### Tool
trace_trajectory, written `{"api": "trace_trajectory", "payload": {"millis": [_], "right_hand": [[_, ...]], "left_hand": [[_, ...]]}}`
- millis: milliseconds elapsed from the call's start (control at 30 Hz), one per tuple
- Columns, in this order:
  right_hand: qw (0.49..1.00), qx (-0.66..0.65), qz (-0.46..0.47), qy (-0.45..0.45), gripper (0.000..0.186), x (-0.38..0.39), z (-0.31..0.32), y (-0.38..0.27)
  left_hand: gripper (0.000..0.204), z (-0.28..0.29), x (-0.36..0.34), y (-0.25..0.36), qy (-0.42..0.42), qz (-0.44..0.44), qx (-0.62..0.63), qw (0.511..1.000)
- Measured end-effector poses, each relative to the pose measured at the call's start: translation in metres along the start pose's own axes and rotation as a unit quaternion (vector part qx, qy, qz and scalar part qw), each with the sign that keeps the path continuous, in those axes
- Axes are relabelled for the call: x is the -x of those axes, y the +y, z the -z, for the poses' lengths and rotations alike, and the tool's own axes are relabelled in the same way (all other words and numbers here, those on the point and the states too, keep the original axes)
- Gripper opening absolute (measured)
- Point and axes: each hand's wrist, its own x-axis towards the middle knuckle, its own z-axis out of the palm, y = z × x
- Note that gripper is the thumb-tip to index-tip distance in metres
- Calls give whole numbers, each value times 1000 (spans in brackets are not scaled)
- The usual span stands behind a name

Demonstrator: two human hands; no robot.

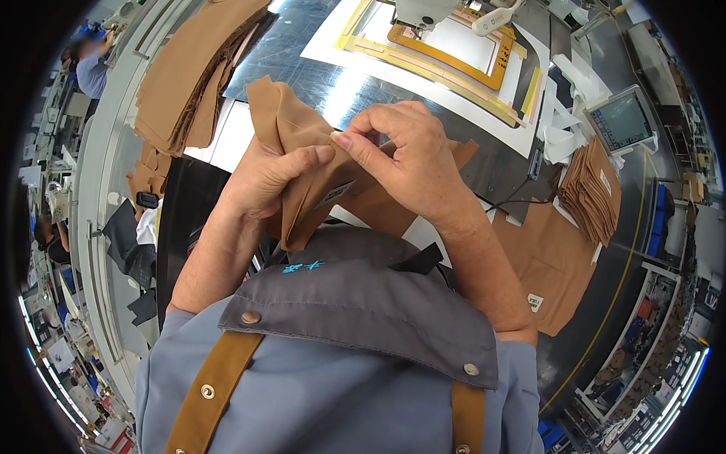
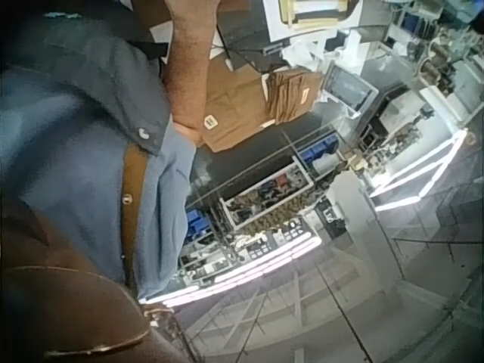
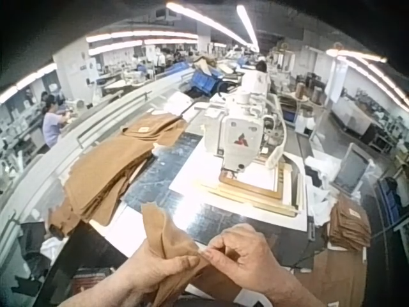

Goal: The recorder is using an industrial sewing machine to stitch a pocket onto a leather component, including threading the machine and trimming threads.

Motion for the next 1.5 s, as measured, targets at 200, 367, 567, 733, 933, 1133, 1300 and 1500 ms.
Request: {"api": "trace_trajectory", "payload": {"millis": [200, 367, 567, 733, 933, 1133, 1300, 1500], "right_hand": [[1000, -3, -10, -2, 22, 1, 0, 2], [1000, -3, -13, -1, 21, 1, 0, 2], [1000, -7, -17, 1, 18, 3, 2, 4], [995, 17, -35, 88, 12, 19, 14, 17], [952, 180, -194, 156, 11, 113, 63, 88], [855, 136, -347, 360, 13, 231, 128, 153], [838, 284, -330, 329, 17, 219, 144, 161], [820, 449, -304, 183, 40, 187, 144, 219]], "left_hand": [[37, 0, -3, 0, 8, 5, -4, 1000], [38, 0, -4, 2, 9, 10, 2, 1000], [42, -3, -2, 3, 19, 20, 19, 999], [40, -3, -11, -4, 47, 10, 10, 999], [66, 47, -13, -22, 156, 19, -23, 987], [64, 83, -36, -39, 150, 42, -31, 987], [54, 74, -45, -38, 175, 33, -55, 982], [40, 34, -53, -36, 95, 37, -19, 995]]}}
